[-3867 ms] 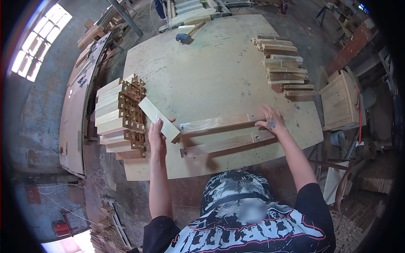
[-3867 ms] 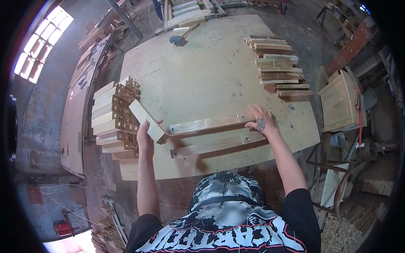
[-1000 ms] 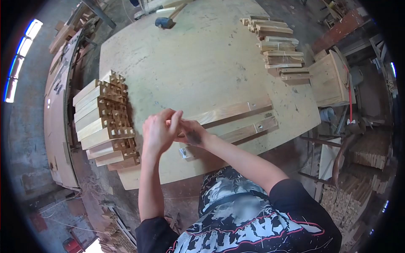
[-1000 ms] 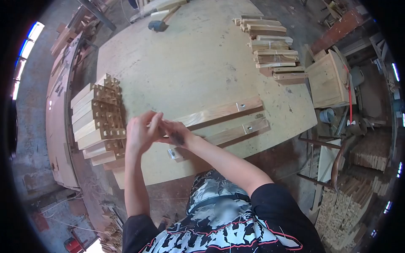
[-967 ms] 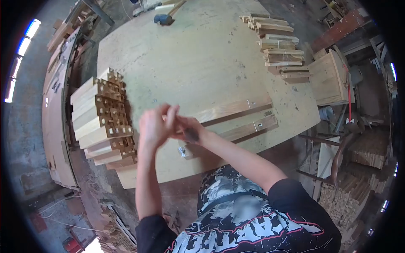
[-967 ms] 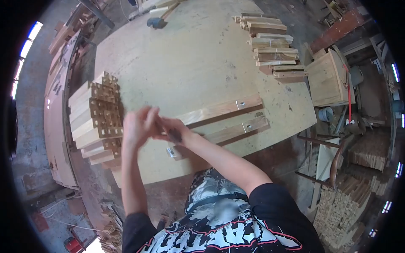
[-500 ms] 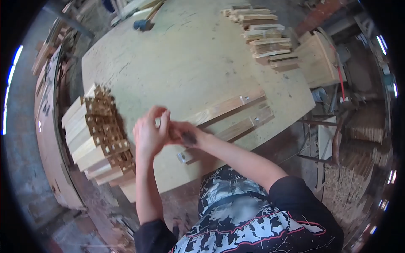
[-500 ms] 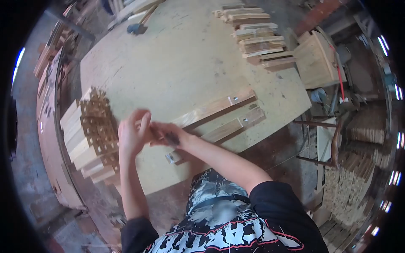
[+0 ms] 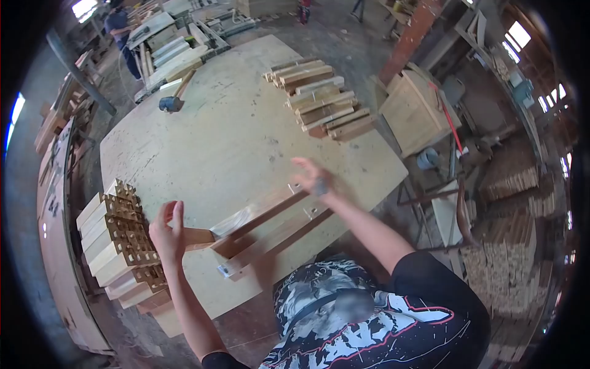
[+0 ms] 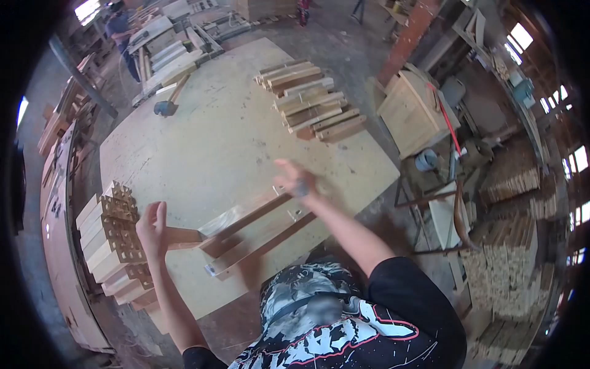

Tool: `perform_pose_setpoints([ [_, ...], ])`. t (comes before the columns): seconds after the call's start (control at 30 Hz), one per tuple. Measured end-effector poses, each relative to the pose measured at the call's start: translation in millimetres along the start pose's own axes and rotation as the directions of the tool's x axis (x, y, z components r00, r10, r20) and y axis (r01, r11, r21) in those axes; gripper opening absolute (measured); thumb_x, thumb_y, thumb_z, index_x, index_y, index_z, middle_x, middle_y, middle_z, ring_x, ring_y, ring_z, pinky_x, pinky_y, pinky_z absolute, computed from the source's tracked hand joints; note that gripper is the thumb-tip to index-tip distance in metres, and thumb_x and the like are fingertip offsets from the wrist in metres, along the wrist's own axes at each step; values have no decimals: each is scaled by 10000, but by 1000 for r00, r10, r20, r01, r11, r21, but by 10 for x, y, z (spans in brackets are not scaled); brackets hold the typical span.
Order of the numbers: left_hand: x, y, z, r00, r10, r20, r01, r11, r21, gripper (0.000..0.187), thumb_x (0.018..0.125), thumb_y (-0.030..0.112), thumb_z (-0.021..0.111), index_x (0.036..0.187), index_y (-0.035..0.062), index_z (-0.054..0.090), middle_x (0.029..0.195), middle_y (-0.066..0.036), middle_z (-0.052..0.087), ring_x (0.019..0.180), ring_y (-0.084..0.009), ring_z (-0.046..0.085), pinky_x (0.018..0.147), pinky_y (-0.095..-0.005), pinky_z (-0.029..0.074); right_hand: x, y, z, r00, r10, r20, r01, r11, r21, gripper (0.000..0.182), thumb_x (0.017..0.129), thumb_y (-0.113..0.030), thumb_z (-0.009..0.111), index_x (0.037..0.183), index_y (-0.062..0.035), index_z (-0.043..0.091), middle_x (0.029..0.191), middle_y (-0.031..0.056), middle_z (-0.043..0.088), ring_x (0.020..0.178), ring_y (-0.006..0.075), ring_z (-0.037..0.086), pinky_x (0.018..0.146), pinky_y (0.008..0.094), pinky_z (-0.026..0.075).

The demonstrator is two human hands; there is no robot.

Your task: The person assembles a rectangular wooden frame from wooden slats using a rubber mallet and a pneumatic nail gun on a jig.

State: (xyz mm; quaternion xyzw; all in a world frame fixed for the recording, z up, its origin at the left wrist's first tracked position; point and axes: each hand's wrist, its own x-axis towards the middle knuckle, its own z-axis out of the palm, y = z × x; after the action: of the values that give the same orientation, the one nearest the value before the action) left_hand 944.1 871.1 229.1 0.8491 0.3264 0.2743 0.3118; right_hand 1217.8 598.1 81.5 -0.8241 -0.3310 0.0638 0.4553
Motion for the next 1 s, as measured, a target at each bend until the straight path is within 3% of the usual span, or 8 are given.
perform_pose_setpoints([
  [0.23,-690,714,337,812,235,-535,-179,972,154,147,975,40,555,1051,-36,656,982,-135,687,885,-251,658,827,-335,514,776,1549,-1623,969,-108,-221,-7,886,-464,486,738,-174,782,1190,-162,604,1160,63,610,1136,288,576,990,447,449],
  [0.37,-1031,1257,994,912,90,-401,-51,993,106,139,974,35,552,995,-39,668,953,-139,693,884,-246,662,818,-326,514,1010,1993,-1917,966,-225,-132,65,698,-713,472,728,-161,786,1159,-162,593,1185,24,560,1174,263,521,1075,477,336],
  [0.5,-1253,1497,1392,940,22,-340,-5,999,51,112,960,29,578,976,-31,672,931,-124,697,855,-233,668,809,-321,518,1218,2183,-2022,990,-142,9,113,747,-655,395,716,-174,801,1057,-156,603,1098,41,602,1098,250,570,1099,550,295],
  [0.63,-1376,1583,1439,947,-77,-313,91,995,29,145,981,64,565,960,-27,676,890,-101,699,819,-178,662,759,-302,516,1033,2031,-2180,965,-214,152,259,870,-419,249,791,-259,767,941,-104,642,918,90,669,889,284,646,957,447,419],
  [0.7,-1421,1599,1513,937,-149,-315,152,988,-14,160,988,79,561,957,-26,678,875,-92,699,812,-158,659,741,-291,515,778,1830,-2200,985,85,148,-51,974,-220,257,860,-308,718,981,-90,659,926,124,689,882,329,659,830,432,493],
  [0.83,-1452,1594,1780,917,-372,-141,310,890,-333,159,981,99,580,1004,-21,682,902,-115,697,821,-174,666,734,-274,524,287,1302,-2080,970,146,192,-182,966,184,342,934,-351,657,1039,-26,672,907,92,710,890,140,651,777,312,506],
  [0.9,-1304,1922,1981,997,-60,-52,64,995,75,316,895,69,673,1192,-8,600,1162,-176,645,1015,-249,667,923,-359,528,119,934,-1986,886,208,414,-395,806,440,349,949,-347,657,1057,-16,680,909,44,698,903,78,601,801,266,489],
  [1.0,-1071,2310,2205,928,367,63,-356,825,439,708,754,74,775,1379,42,443,1426,-216,454,1292,-373,492,1064,-473,436,-43,362,-1853,747,65,662,-557,606,569,414,945,-371,670,1150,-12,636,1007,48,680,959,92,605,854,250,480],
])
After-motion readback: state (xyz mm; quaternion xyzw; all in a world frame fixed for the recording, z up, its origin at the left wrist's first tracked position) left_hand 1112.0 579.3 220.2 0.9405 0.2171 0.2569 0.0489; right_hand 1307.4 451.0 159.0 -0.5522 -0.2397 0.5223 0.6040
